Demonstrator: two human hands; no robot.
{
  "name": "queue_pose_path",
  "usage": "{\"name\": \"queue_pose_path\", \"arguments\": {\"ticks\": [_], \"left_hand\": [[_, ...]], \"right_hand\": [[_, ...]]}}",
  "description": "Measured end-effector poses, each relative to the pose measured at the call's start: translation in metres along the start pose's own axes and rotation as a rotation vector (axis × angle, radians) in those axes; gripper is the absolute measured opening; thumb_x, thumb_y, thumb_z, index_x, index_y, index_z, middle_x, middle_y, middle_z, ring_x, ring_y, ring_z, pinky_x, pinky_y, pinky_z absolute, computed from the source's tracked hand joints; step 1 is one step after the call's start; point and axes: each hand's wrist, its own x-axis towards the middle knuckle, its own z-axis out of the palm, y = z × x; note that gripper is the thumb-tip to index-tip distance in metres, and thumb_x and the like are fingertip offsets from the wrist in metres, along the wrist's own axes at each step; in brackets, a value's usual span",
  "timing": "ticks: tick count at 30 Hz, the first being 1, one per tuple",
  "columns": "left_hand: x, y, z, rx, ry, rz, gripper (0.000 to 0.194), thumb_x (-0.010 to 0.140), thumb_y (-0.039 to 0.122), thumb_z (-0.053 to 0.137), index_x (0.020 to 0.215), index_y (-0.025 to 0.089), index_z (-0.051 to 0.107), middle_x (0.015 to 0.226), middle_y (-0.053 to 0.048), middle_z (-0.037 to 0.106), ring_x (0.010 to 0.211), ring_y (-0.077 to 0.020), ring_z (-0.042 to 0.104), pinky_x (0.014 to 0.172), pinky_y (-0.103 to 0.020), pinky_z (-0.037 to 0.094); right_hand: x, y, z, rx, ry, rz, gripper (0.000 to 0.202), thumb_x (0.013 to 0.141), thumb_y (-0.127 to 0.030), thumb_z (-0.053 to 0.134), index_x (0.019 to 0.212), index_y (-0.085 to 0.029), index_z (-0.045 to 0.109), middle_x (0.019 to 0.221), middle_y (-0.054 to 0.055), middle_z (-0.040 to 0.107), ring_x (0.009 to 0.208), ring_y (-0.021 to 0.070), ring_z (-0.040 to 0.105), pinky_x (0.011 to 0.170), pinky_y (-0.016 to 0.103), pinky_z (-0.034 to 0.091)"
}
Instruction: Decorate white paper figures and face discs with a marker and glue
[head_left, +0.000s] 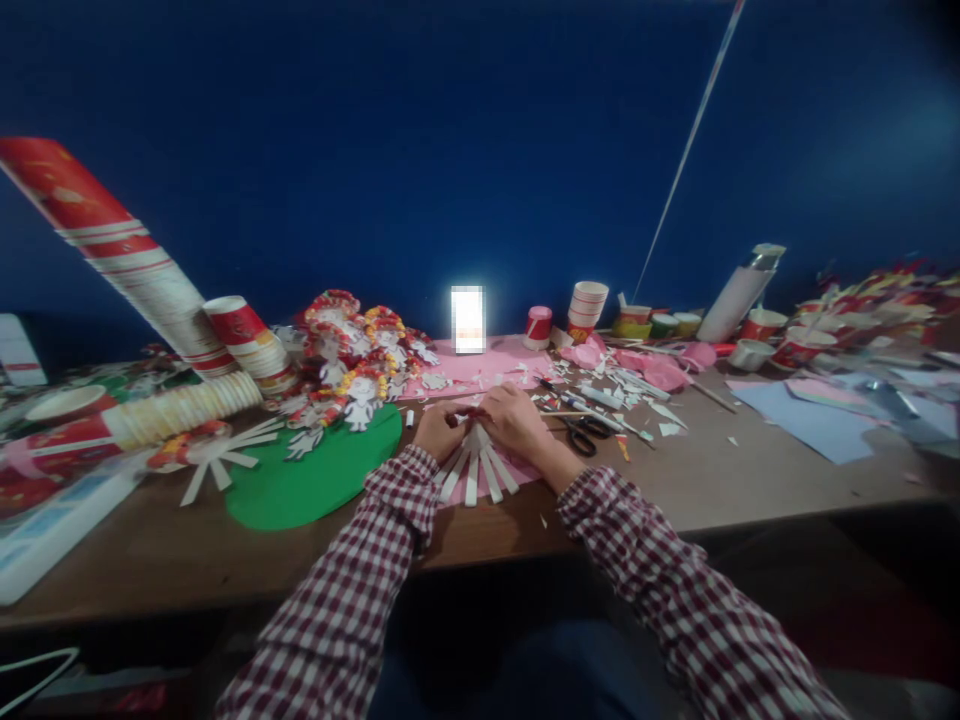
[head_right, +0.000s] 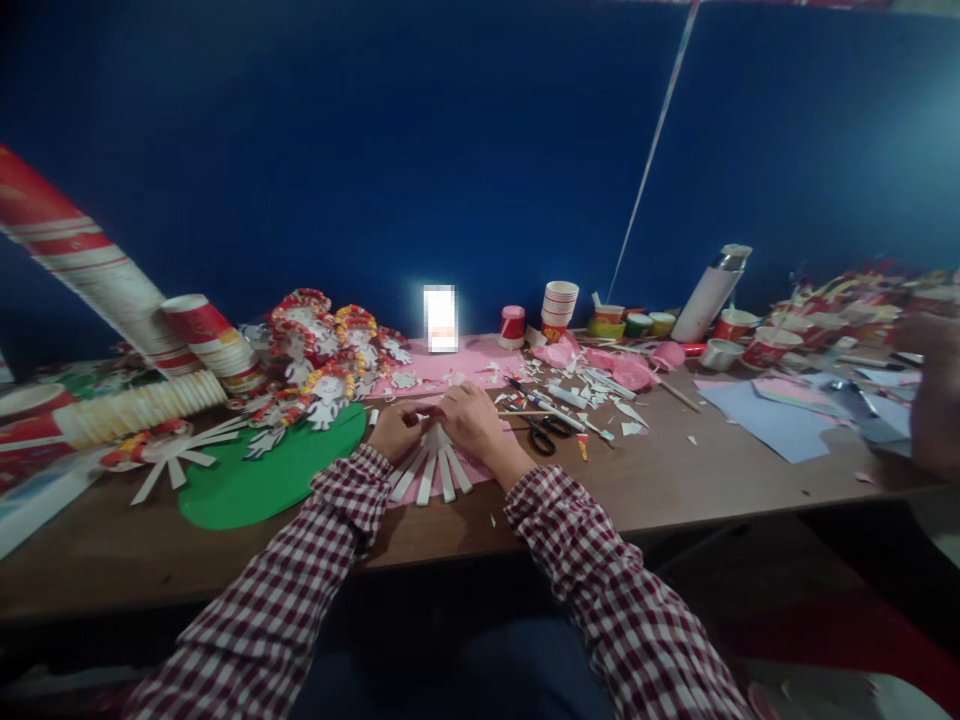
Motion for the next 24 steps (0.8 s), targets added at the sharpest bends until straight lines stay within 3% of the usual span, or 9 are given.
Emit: {"name": "queue_pose_path", "arguments": {"ticks": [8, 24], "left_hand": [[0.001, 0.003, 0.0, 0.047, -0.023, 0.054, 0.015, 0.074, 0.029, 0.063, 0.077, 0.022, 0.075, 0.078, -0.005, 0.071, 0.077, -0.02, 0.061, 0.077, -0.031, 0.046], [0.002, -0.007, 0.003, -0.015, 0.02, -0.022, 0.013, 0.069, 0.028, 0.068, 0.077, 0.018, 0.074, 0.08, -0.007, 0.072, 0.077, -0.0218, 0.064, 0.076, -0.034, 0.05]], "right_hand": [[0.0, 0.002, 0.004, -0.01, -0.003, -0.001, 0.019, 0.091, -0.022, 0.049, 0.084, -0.014, 0.065, 0.086, 0.009, 0.061, 0.084, 0.0208, 0.048, 0.083, 0.034, 0.036], [-0.001, 0.001, 0.0, 0.012, 0.02, -0.05, 0.017, 0.089, -0.016, 0.048, 0.085, -0.014, 0.064, 0.086, 0.009, 0.063, 0.084, 0.0199, 0.051, 0.083, 0.033, 0.035]]}}
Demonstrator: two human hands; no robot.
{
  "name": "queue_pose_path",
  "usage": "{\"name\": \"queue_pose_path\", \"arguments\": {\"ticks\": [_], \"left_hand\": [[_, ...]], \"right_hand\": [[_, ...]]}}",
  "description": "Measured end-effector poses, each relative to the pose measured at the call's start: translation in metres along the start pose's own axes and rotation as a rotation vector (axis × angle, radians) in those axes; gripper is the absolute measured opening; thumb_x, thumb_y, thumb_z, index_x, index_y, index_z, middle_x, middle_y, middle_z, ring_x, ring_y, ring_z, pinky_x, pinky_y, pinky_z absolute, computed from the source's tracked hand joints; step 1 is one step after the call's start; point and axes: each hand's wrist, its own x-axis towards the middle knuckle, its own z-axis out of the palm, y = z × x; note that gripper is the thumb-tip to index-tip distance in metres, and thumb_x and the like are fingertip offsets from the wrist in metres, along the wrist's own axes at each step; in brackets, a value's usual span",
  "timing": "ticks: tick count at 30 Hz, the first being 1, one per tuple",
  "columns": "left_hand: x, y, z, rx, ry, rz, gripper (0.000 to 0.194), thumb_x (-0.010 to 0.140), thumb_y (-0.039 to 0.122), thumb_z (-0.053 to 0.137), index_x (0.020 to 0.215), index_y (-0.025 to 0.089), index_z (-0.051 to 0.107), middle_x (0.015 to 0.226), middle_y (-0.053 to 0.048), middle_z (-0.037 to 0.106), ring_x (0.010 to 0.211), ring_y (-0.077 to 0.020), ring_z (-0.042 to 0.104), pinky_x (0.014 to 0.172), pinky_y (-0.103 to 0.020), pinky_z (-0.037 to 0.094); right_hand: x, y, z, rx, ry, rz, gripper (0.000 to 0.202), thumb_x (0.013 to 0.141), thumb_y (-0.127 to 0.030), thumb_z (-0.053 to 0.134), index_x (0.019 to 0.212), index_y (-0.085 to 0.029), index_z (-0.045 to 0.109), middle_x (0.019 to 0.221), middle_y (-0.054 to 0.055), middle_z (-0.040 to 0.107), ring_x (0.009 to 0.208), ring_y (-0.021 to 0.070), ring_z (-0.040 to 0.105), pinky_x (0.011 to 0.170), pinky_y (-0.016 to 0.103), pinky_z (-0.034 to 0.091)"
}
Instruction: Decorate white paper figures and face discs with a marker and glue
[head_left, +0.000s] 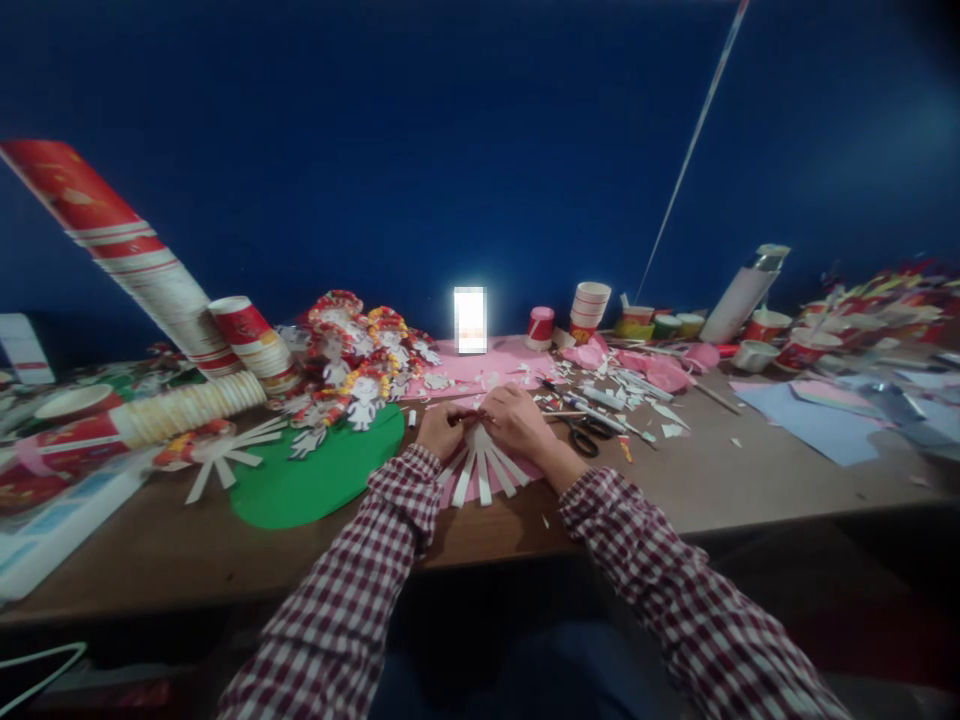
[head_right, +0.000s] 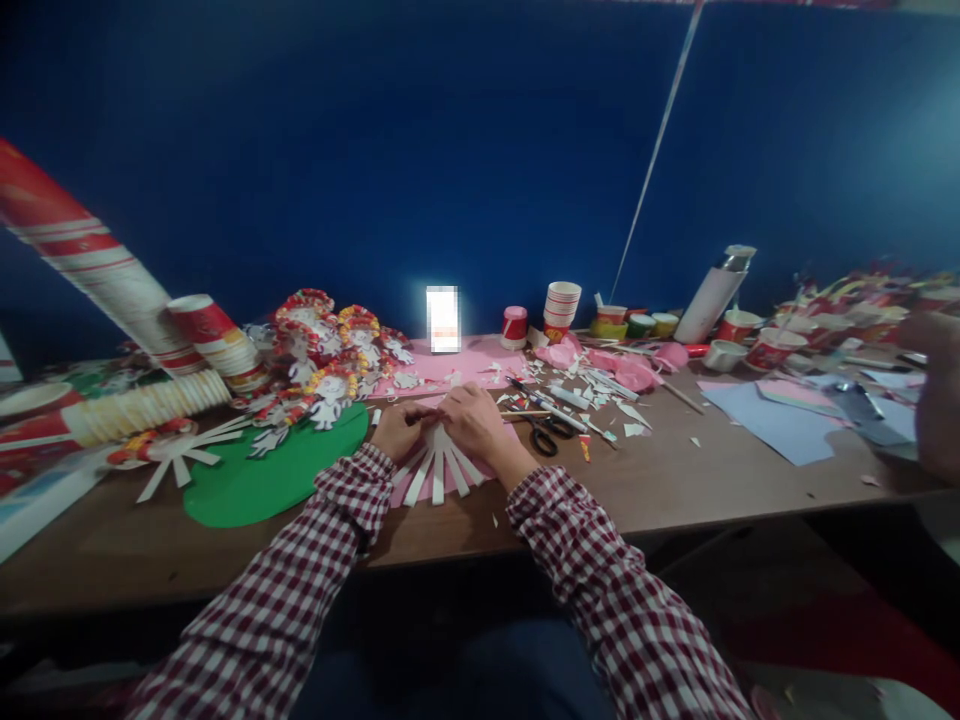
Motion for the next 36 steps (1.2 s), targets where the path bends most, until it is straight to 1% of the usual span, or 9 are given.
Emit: {"name": "queue_pose_path", "arguments": {"ticks": [6, 14, 21, 28, 36], "left_hand": [[0.0, -0.002, 0.001, -0.038, -0.007, -0.007, 0.014, 0.07, 0.026, 0.068, 0.08, 0.017, 0.074, 0.082, -0.007, 0.073, 0.078, -0.0215, 0.066, 0.076, -0.034, 0.051], [-0.001, 0.0, 0.0, -0.056, -0.032, 0.004, 0.014, 0.071, 0.023, 0.066, 0.081, 0.016, 0.074, 0.081, -0.007, 0.073, 0.078, -0.0214, 0.066, 0.077, -0.035, 0.052], [-0.003, 0.005, -0.001, -0.026, -0.017, 0.025, 0.015, 0.072, 0.018, 0.063, 0.082, 0.017, 0.074, 0.086, -0.006, 0.073, 0.082, -0.0204, 0.066, 0.081, -0.034, 0.051], [-0.003, 0.012, -0.002, 0.0, -0.002, 0.034, 0.014, 0.07, 0.016, 0.065, 0.08, 0.018, 0.074, 0.081, -0.005, 0.073, 0.078, -0.0186, 0.066, 0.077, -0.032, 0.052], [-0.004, 0.015, -0.003, -0.023, 0.0, 0.025, 0.013, 0.073, 0.014, 0.063, 0.08, 0.018, 0.074, 0.083, -0.004, 0.074, 0.08, -0.0181, 0.068, 0.079, -0.03, 0.053]], "right_hand": [[-0.001, -0.001, -0.001, -0.01, 0.011, 0.009, 0.014, 0.087, -0.018, 0.051, 0.085, -0.015, 0.064, 0.088, 0.008, 0.063, 0.085, 0.0203, 0.05, 0.084, 0.033, 0.035], [-0.003, -0.006, -0.004, -0.06, 0.019, 0.061, 0.019, 0.092, -0.025, 0.049, 0.084, -0.016, 0.064, 0.088, 0.01, 0.062, 0.088, 0.0226, 0.048, 0.081, 0.034, 0.035], [-0.004, -0.006, 0.002, -0.094, 0.013, 0.068, 0.017, 0.092, -0.023, 0.049, 0.085, -0.014, 0.063, 0.088, 0.009, 0.061, 0.09, 0.0234, 0.046, 0.081, 0.034, 0.034], [-0.003, -0.006, 0.0, -0.099, 0.02, 0.074, 0.016, 0.091, -0.023, 0.051, 0.085, -0.015, 0.063, 0.09, 0.009, 0.061, 0.09, 0.0231, 0.046, 0.081, 0.034, 0.034], [-0.004, -0.006, 0.004, -0.066, 0.059, 0.061, 0.019, 0.093, -0.024, 0.048, 0.087, -0.015, 0.063, 0.09, 0.009, 0.061, 0.09, 0.0224, 0.046, 0.081, 0.034, 0.033]]}}
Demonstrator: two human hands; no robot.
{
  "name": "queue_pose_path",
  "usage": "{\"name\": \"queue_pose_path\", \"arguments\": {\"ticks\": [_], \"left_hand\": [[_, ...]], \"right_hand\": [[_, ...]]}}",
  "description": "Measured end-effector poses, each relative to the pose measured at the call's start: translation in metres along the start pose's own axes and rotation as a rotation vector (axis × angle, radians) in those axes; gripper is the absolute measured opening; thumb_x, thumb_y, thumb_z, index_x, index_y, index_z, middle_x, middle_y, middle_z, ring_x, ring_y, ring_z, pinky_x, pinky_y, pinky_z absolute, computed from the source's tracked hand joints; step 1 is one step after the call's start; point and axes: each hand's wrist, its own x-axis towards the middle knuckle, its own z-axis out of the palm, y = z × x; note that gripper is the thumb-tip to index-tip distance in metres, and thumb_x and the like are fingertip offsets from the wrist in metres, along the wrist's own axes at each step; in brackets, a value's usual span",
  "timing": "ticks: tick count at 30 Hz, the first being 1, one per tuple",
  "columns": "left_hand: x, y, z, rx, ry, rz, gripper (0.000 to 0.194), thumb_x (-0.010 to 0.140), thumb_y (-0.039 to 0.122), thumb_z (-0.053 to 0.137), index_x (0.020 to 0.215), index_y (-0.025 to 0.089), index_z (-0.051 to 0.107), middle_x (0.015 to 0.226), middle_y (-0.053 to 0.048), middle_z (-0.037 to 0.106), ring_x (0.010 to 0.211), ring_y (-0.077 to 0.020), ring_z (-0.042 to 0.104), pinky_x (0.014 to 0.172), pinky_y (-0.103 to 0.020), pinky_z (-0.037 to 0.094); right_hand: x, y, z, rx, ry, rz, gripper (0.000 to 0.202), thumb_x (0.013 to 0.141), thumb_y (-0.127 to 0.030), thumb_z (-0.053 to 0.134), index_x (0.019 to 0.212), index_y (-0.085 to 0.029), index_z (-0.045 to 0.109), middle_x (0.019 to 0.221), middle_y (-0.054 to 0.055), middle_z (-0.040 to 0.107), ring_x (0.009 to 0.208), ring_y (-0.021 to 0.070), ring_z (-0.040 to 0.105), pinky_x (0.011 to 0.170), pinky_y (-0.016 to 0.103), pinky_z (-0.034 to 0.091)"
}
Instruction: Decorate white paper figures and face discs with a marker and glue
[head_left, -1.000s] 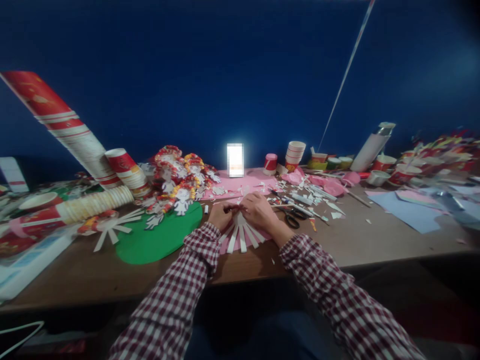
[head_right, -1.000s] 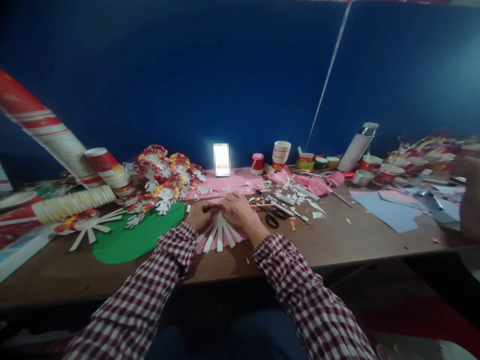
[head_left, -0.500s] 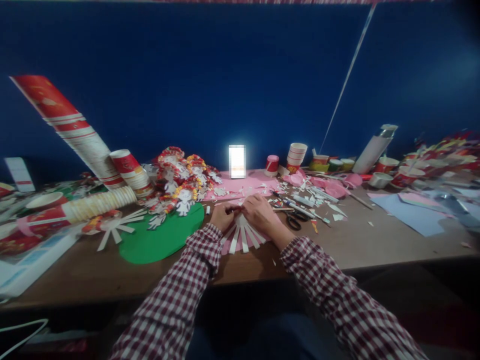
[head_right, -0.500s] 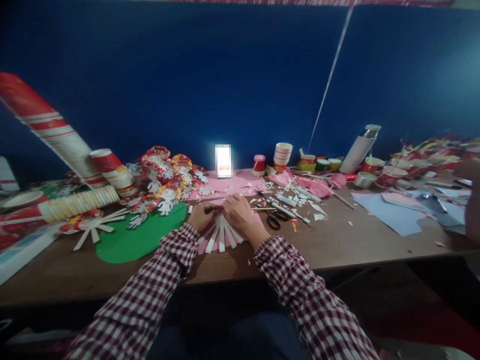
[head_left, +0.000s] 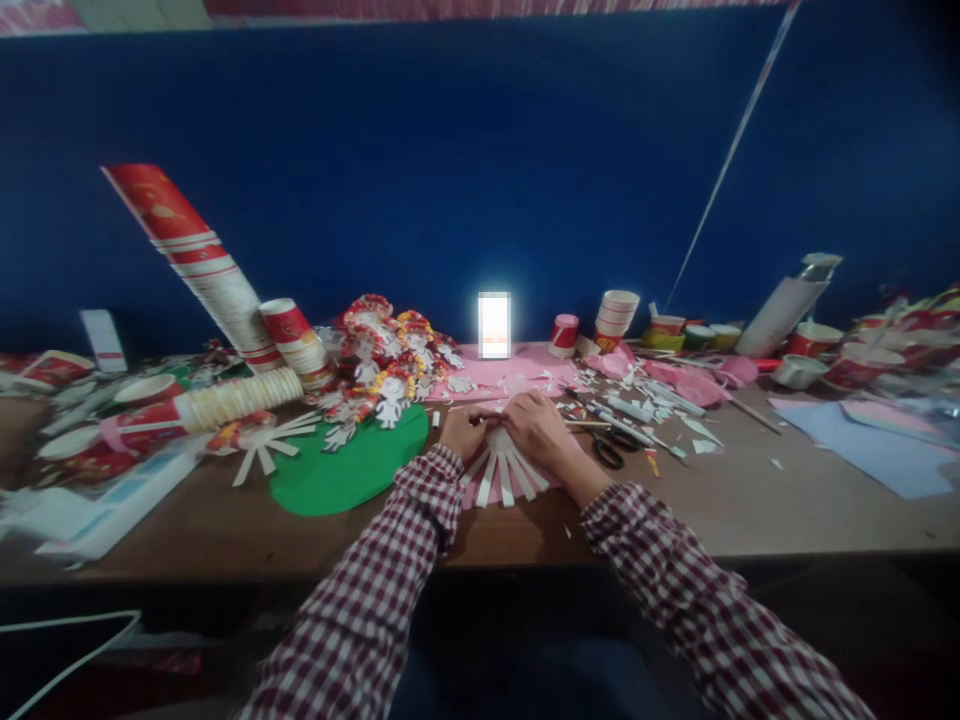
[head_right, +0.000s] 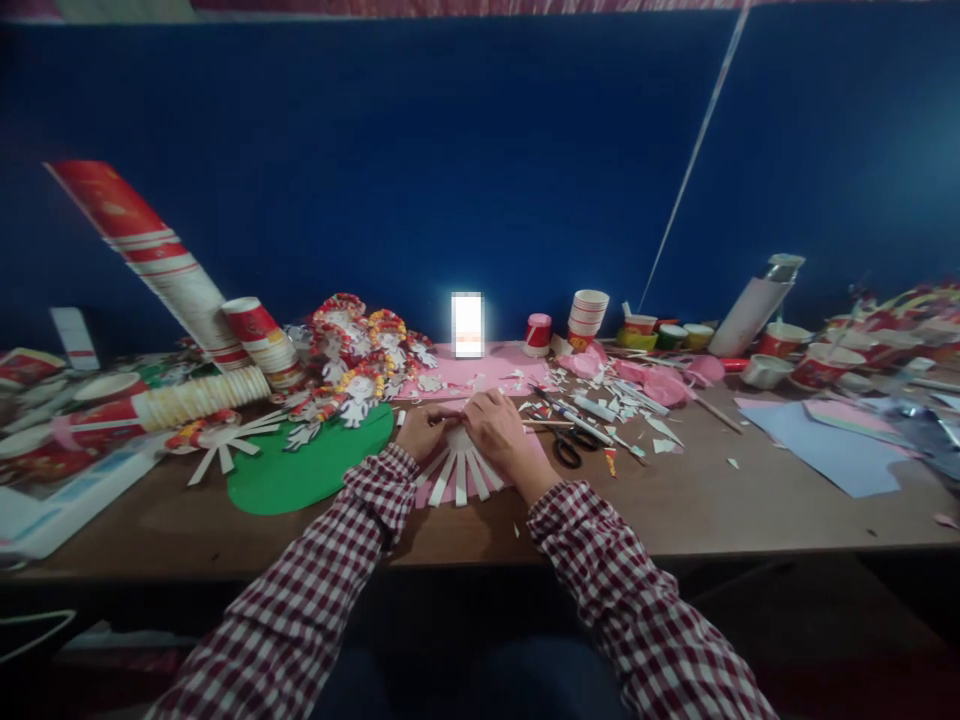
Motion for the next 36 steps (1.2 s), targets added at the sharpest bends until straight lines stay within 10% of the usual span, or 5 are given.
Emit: {"name": "queue_pose_path", "arguments": {"ticks": [19, 36], "left_hand": [[0.001, -0.006, 0.002, 0.101, 0.23, -0.075, 0.013, 0.078, 0.02, 0.061, 0.082, 0.014, 0.071, 0.076, -0.006, 0.072, 0.072, -0.018, 0.064, 0.068, -0.029, 0.05], [0.001, -0.009, 0.002, 0.083, 0.24, -0.101, 0.013, 0.074, 0.025, 0.064, 0.079, 0.015, 0.071, 0.075, -0.005, 0.072, 0.07, -0.0174, 0.065, 0.065, -0.027, 0.05]], "right_hand": [[-0.004, 0.008, -0.016, 0.026, 0.163, 0.188, 0.023, 0.093, -0.028, 0.045, 0.1, -0.019, 0.065, 0.104, 0.009, 0.061, 0.101, 0.0243, 0.046, 0.089, 0.037, 0.032], [-0.008, 0.014, -0.015, 0.006, -0.003, 0.159, 0.02, 0.091, -0.034, 0.052, 0.093, -0.02, 0.066, 0.095, 0.007, 0.069, 0.093, 0.0222, 0.054, 0.084, 0.032, 0.033]]}}
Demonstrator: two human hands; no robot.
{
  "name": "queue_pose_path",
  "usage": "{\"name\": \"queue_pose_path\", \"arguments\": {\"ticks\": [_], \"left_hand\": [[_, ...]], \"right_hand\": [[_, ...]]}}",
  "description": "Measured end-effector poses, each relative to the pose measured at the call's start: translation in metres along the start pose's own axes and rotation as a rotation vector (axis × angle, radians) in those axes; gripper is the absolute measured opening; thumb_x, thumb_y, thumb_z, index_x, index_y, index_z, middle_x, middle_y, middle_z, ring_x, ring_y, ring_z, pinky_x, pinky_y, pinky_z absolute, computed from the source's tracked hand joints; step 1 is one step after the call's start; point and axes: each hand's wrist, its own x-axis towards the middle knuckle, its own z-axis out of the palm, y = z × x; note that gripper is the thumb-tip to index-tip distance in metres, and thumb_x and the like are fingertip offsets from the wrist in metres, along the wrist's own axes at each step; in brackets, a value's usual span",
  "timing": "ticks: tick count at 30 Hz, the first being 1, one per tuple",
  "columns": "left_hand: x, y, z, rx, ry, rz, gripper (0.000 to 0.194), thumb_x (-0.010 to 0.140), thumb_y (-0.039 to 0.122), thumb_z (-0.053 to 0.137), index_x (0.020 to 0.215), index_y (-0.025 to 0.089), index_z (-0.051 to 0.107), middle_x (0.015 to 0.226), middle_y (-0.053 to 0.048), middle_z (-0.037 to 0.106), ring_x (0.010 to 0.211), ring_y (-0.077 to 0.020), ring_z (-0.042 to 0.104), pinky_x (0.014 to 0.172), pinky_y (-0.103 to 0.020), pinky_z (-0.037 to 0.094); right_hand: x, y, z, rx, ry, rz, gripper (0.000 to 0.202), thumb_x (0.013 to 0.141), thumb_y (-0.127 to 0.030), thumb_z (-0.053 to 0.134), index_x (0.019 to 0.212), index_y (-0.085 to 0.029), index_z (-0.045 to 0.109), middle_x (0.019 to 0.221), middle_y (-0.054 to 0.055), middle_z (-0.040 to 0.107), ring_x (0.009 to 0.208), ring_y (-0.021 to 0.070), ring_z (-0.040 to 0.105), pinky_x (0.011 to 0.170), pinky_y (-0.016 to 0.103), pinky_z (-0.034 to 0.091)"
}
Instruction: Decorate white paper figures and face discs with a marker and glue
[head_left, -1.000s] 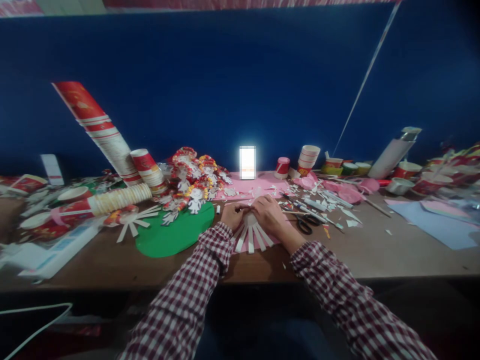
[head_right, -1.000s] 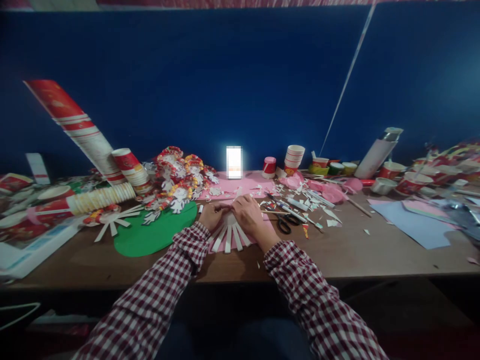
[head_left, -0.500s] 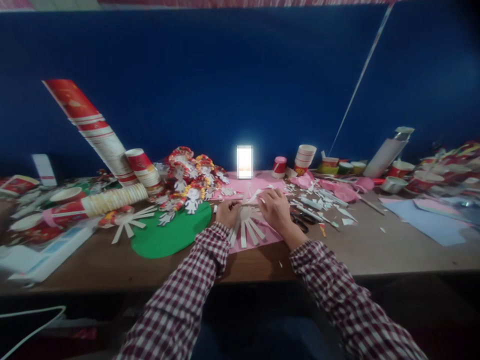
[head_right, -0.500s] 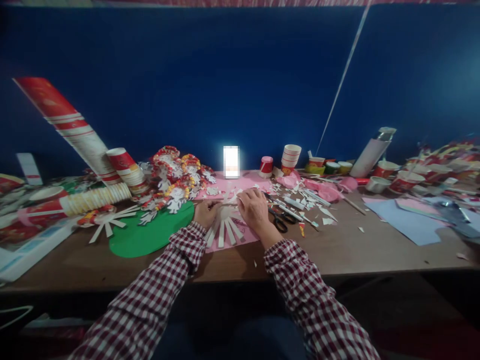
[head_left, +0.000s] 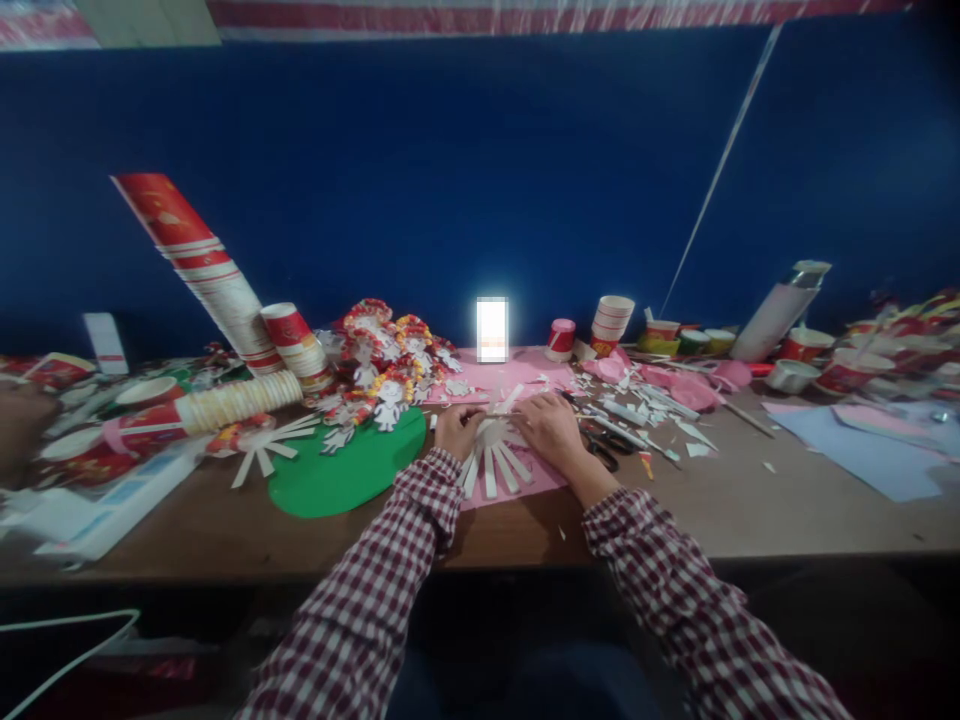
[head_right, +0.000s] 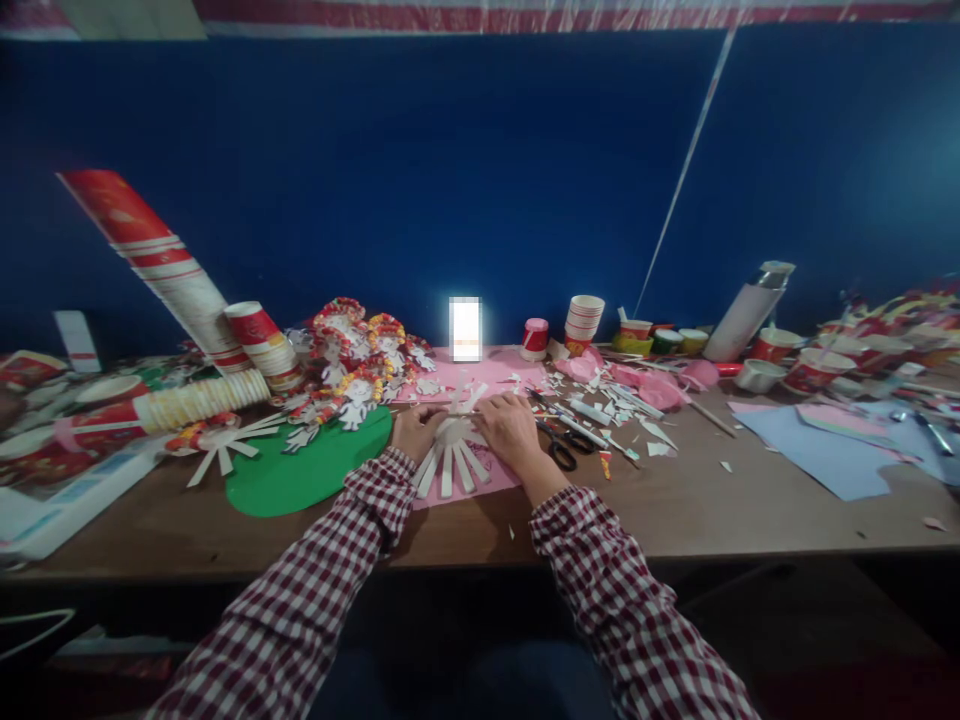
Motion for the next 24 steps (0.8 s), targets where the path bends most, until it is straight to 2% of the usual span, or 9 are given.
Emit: {"name": "queue_pose_path", "arguments": {"ticks": [11, 24], "left_hand": [[-0.002, 0.001, 0.0, 0.041, -0.004, 0.034, 0.012, 0.077, 0.023, 0.062, 0.08, 0.016, 0.071, 0.078, -0.005, 0.072, 0.073, -0.0173, 0.065, 0.068, -0.028, 0.05], [-0.003, 0.003, 0.0, 0.036, -0.014, 0.025, 0.011, 0.075, 0.023, 0.064, 0.077, 0.016, 0.072, 0.075, -0.005, 0.073, 0.07, -0.0178, 0.066, 0.066, -0.029, 0.051]], "right_hand": [[0.0, 0.002, 0.006, 0.002, -0.04, -0.009, 0.016, 0.091, -0.026, 0.052, 0.093, -0.021, 0.067, 0.093, 0.006, 0.068, 0.092, 0.0212, 0.054, 0.082, 0.031, 0.033], [0.0, 0.005, 0.011, -0.003, -0.025, -0.002, 0.014, 0.09, -0.027, 0.055, 0.09, -0.021, 0.067, 0.093, 0.005, 0.069, 0.092, 0.0211, 0.054, 0.084, 0.032, 0.033]]}}
